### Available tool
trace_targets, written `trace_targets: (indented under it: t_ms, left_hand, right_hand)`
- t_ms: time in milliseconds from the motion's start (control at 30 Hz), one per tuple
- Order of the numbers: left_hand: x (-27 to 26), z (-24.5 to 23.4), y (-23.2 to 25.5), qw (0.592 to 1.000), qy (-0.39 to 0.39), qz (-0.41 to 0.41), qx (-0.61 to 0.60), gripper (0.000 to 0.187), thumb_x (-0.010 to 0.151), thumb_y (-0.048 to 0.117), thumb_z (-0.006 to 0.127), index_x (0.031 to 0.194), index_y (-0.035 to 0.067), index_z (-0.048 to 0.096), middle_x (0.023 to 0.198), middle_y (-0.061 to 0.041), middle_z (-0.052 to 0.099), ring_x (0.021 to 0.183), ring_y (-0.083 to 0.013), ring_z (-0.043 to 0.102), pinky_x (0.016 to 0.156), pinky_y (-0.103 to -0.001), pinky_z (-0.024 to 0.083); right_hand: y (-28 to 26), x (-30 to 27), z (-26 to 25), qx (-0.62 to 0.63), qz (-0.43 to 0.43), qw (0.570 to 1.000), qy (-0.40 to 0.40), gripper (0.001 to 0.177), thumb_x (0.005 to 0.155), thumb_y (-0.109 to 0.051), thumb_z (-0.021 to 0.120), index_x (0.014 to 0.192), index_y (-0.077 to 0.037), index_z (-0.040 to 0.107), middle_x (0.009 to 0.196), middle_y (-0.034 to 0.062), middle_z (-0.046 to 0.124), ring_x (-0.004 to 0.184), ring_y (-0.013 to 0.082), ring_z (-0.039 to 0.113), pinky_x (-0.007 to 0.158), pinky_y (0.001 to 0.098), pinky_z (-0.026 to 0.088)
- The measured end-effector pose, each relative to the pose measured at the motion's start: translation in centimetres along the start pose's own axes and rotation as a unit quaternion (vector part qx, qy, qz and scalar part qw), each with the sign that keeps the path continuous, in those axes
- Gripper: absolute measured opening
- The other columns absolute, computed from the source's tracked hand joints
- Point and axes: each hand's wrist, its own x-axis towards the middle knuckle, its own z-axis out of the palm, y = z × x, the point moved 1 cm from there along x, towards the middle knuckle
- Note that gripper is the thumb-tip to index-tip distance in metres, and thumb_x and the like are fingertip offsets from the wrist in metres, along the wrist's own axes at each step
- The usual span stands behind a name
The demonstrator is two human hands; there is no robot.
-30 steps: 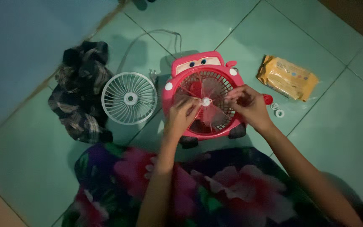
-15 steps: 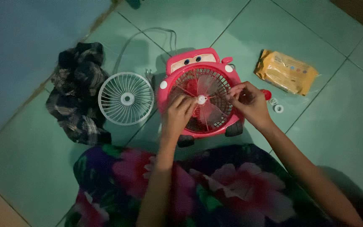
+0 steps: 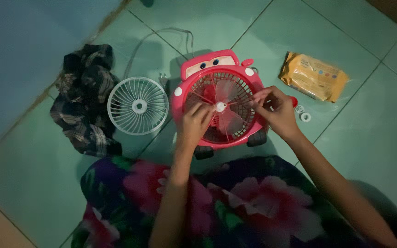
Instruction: The person assembles a pink car-shaped toy fan by attaching the fan blade to the motor hub, securing it with a screwdriver, and then fitting the front grille and center cap. The person uses a screwdriver to tighten the central screw and aligns the components by hand.
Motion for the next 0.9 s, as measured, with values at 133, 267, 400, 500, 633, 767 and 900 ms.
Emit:
trace_targets:
  t_ms: [133,267,400,500,633,767,900]
  left_hand:
    - [-0.2,0.1,0.4,1.0,-0.007,-0.009,0.005,0.017,0.094,0.015,0.075,0.108,0.006,0.075,0.104,-0.01,0.071,0.084,-0.0295,0.073,0.072,-0.04,0.059]
    - [-0.2,0.2,0.4,1.0,-0.004,0.015,0.013,0.018,0.095,0.021,0.077,0.108,0.007,0.075,0.107,-0.008,0.069,0.079,-0.0254,0.073,0.071,-0.038,0.06]
    - [-0.8,-0.5,0.5,0.986,-0.044,0.08,0.139,0.027,0.091,0.026,0.078,0.114,0.012,0.078,0.106,-0.007,0.066,0.074,-0.0277,0.072,0.065,-0.04,0.059]
    - [-0.9,-1.2,0.2,0.977,-0.039,0.135,0.162,0.023,0.098,0.026,0.074,0.116,0.013,0.071,0.114,-0.003,0.063,0.09,-0.0239,0.074,0.08,-0.037,0.062]
    - [-0.9,-1.6,0.3,0.973,-0.067,0.142,0.169,0.027,0.098,0.022,0.071,0.123,0.013,0.072,0.116,-0.004,0.065,0.098,-0.024,0.075,0.082,-0.037,0.061]
    - [-0.5,-1.1,0.7,0.994,-0.058,0.027,0.092,0.023,0.097,0.025,0.072,0.118,0.014,0.073,0.115,-0.007,0.069,0.092,-0.0307,0.072,0.077,-0.041,0.059]
    - [0.2,-0.8,0.6,0.996,-0.075,-0.023,0.042,0.022,0.097,0.025,0.068,0.114,0.011,0.069,0.112,-0.01,0.067,0.094,-0.0352,0.071,0.075,-0.045,0.059]
  right_hand:
    - [1.5,-0.3,-2.0,-0.031,0.008,0.998,0.046,0.01,0.1,-0.003,0.066,0.108,-0.004,0.06,0.103,0.0003,0.068,0.093,0.0072,0.065,0.08,0.0251,0.052]
    - [6.7,-1.2,-4.7,0.119,-0.04,0.985,0.12,0.012,0.105,-0.004,0.067,0.109,-0.004,0.056,0.104,0.005,0.063,0.094,0.0109,0.062,0.087,0.0267,0.053]
    - [9.4,-4.3,-7.1,-0.061,0.039,0.983,0.166,0.009,0.104,-0.006,0.064,0.112,-0.003,0.06,0.102,0.0092,0.067,0.089,0.0137,0.061,0.081,0.0296,0.051]
    - [8.7,-5.9,-6.9,-0.251,0.148,0.951,0.107,0.025,0.094,-0.014,0.07,0.114,-0.004,0.059,0.106,0.011,0.066,0.09,0.0208,0.065,0.071,0.0382,0.055]
    - [7.4,-7.0,-5.9,-0.455,-0.046,0.888,0.049,0.054,0.074,-0.029,0.086,0.115,-0.003,0.063,0.111,0.0232,0.062,0.097,0.0414,0.06,0.082,0.0505,0.052]
    - [9.5,-6.5,-5.6,-0.524,-0.076,0.847,0.051,0.055,0.077,-0.029,0.083,0.121,-0.003,0.064,0.112,0.0239,0.063,0.1,0.0446,0.06,0.086,0.0522,0.053]
    - [10.4,-6.2,-7.2,-0.405,0.043,0.913,0.019,0.036,0.095,-0.027,0.076,0.119,-0.003,0.065,0.102,0.0178,0.073,0.091,0.0362,0.07,0.081,0.0488,0.056]
